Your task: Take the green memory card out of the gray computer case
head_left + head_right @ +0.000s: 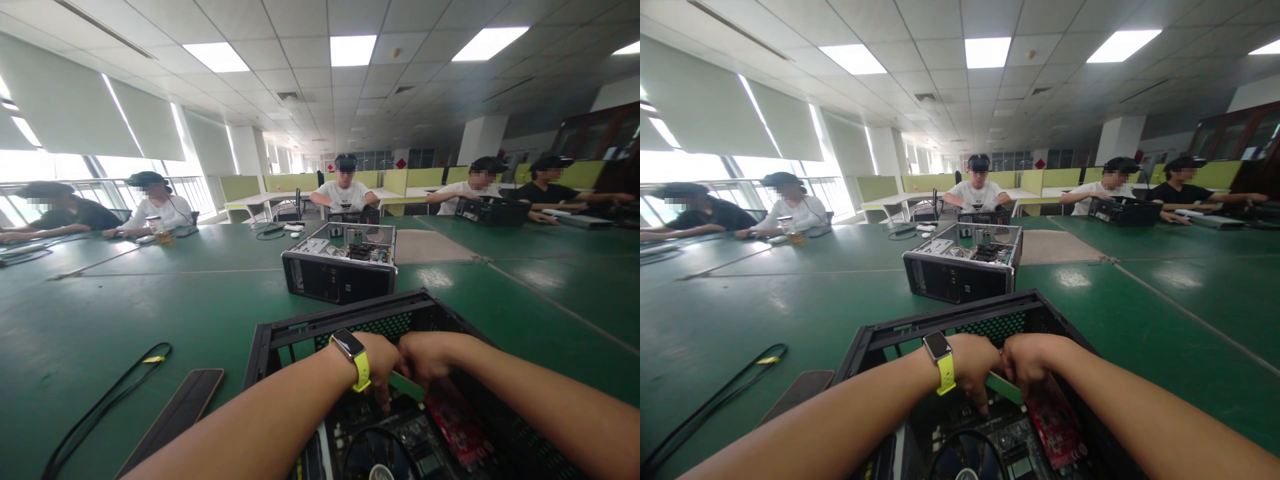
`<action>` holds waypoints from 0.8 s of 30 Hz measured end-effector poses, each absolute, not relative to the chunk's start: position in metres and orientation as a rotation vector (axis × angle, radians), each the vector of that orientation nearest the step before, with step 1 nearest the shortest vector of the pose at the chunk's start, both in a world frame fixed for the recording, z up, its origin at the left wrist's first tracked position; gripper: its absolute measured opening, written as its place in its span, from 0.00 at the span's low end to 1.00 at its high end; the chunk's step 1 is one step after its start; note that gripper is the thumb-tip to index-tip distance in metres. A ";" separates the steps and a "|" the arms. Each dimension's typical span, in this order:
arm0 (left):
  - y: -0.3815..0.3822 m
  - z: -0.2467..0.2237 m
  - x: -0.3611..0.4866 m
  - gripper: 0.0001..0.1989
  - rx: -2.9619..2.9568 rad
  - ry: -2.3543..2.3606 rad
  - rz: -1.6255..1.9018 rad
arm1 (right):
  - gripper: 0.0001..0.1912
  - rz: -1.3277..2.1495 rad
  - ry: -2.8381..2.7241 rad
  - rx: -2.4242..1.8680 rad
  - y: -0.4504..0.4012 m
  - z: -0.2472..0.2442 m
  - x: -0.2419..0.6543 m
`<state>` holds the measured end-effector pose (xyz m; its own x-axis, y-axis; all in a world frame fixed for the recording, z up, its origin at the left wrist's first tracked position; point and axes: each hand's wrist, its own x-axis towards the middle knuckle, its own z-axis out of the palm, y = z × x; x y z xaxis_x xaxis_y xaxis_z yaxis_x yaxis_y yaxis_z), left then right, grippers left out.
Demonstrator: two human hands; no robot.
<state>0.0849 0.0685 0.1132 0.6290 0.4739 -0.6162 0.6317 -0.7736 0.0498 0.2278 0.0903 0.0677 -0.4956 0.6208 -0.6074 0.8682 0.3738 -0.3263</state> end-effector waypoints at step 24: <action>0.075 0.084 0.094 0.15 2.463 0.928 -1.213 | 0.12 -1.041 2.349 1.311 0.085 0.055 0.221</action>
<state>0.0944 0.0745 0.0838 0.4530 0.4352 -0.7781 0.6373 -0.7684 -0.0588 0.2206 0.0850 0.0549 -0.5606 0.6364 -0.5298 0.8200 0.3373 -0.4625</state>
